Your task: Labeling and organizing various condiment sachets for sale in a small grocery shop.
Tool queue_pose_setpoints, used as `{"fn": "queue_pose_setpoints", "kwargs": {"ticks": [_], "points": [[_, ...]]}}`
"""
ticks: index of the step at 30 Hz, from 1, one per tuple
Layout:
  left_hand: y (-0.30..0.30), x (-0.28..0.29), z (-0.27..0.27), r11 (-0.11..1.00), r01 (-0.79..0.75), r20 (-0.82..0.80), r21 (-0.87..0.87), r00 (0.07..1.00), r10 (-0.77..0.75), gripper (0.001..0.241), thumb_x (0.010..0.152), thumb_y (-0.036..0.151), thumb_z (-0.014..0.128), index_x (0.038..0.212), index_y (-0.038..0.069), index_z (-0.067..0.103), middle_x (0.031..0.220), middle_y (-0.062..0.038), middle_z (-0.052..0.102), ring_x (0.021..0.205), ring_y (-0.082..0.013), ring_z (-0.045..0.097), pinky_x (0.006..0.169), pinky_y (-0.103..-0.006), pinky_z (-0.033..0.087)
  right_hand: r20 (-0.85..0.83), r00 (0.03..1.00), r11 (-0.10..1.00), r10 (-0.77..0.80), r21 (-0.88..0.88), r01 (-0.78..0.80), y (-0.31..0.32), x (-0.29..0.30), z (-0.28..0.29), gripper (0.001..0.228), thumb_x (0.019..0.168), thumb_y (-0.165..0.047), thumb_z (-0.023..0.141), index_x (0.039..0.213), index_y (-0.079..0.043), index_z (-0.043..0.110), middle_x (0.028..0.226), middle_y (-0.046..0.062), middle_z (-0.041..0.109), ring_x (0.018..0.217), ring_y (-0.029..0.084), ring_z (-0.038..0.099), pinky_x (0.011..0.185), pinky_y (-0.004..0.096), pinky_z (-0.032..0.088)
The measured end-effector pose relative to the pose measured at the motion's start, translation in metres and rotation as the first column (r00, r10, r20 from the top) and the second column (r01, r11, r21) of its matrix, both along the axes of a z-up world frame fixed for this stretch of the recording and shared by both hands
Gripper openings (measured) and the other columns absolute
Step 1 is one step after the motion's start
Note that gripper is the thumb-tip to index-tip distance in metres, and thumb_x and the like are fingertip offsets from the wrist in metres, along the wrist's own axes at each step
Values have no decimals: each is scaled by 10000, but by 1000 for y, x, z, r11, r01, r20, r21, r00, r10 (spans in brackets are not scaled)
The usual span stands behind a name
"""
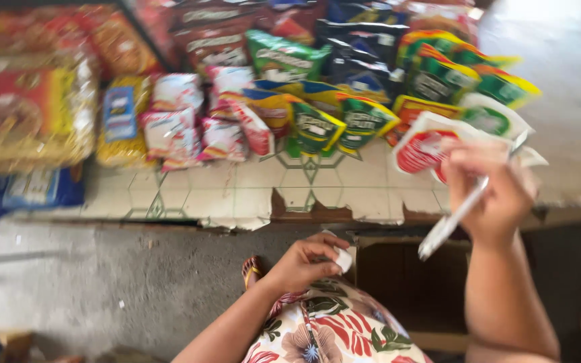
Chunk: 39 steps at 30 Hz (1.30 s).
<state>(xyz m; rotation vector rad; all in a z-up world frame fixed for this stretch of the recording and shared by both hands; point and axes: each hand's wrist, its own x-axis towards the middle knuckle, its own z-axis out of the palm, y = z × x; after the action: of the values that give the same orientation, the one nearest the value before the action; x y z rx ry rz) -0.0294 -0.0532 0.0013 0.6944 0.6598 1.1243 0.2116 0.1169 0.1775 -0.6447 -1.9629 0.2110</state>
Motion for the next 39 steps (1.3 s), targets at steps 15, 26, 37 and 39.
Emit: {"fn": "queue_pose_setpoints", "kwargs": {"ticks": [15, 26, 37, 39], "points": [[-131, -76, -1, 783, -342, -734, 519, 292, 614, 161, 759, 84, 830, 907, 102, 770, 912, -91, 741, 905, -305, 662, 839, -407, 528, -121, 842, 641, 526, -595, -485, -122, -175, -129, 118, 919, 10, 751, 1006, 36, 675, 891, 101, 748, 839, 134, 733, 779, 251, 585], [-302, -171, -26, 422, -902, -429, 89, 348, 834, 87, 928, 29, 738, 1005, -9, 725, 916, 0, 734, 875, -60, 652, 815, -231, 542, -281, 423, 214, 862, -555, -804, -248, -357, -122, 194, 1012, -126, 687, 1129, 21, 641, 942, 113, 741, 863, 159, 727, 802, 280, 590], [-395, -188, -15, -194, -981, -174, -31, -185, 967, 113, 974, 71, 697, 1042, -20, 706, 937, -32, 736, 851, -74, 661, 802, -243, 551, -413, 36, -283, 910, -683, -673, -330, -480, -127, 477, 1087, -433, 551, 1256, 12, 570, 904, 172, 748, 728, 192, 690, 733, 330, 572], [-393, -193, -16, -250, -965, -98, -84, -241, 965, 110, 952, 56, 692, 1038, -12, 696, 944, -23, 735, 861, -72, 672, 807, -242, 553, -455, 73, -311, 888, -708, -634, -340, -507, -122, 500, 1062, -442, 552, 1275, 10, 568, 860, 177, 735, 664, 211, 691, 644, 329, 559]]}}
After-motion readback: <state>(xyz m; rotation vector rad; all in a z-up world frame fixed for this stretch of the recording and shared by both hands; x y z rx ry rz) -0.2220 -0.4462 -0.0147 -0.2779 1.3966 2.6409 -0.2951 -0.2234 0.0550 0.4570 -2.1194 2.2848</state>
